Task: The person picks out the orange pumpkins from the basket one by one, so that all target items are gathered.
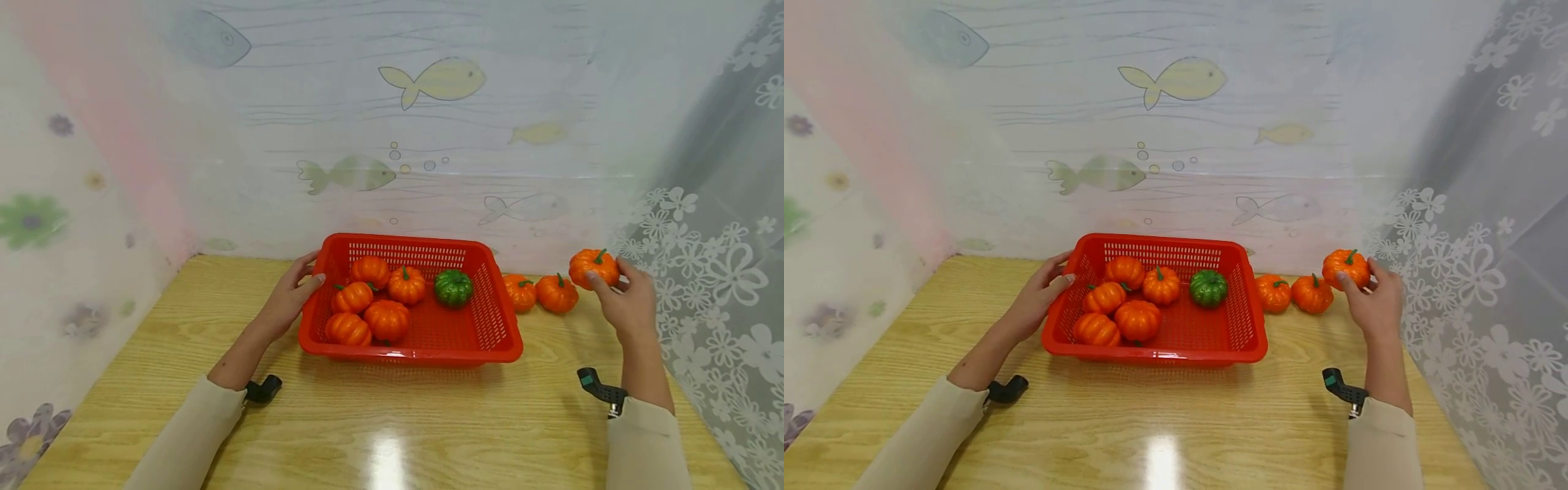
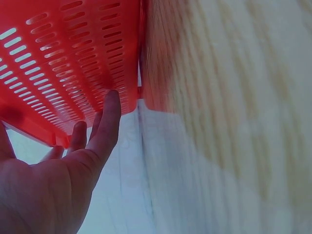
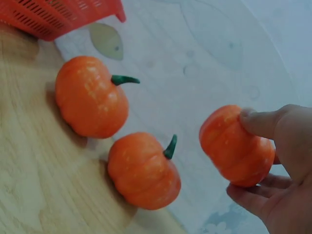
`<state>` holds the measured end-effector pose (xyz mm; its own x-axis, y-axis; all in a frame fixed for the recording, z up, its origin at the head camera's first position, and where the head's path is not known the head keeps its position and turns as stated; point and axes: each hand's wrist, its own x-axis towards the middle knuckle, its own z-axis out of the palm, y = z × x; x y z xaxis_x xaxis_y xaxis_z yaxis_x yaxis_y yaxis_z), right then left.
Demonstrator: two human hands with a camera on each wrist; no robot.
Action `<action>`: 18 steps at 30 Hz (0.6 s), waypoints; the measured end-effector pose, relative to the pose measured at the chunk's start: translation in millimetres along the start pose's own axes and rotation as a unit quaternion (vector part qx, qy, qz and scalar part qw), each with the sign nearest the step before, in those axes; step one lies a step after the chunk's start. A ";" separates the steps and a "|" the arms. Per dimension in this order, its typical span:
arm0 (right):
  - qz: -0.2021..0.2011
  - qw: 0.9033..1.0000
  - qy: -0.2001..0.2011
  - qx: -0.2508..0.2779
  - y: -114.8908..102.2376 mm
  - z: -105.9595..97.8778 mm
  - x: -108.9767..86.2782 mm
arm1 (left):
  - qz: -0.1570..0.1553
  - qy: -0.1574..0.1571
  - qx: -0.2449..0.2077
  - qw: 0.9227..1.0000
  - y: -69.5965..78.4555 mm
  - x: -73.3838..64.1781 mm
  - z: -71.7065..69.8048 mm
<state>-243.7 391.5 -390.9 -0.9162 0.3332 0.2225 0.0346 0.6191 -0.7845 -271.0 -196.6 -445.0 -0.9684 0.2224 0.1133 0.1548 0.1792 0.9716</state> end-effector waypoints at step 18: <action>0.104 0.993 0.062 0.005 49.3 12.5 8.9 | -0.001 0.001 -0.001 1.000 1.1 0.0 0.6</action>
<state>-255.1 416.1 -434.9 -0.8340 0.5376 0.1243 0.2126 0.5210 -0.8267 -270.7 -195.8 -444.1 -0.9688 0.2211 0.1121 0.1530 0.1772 0.9722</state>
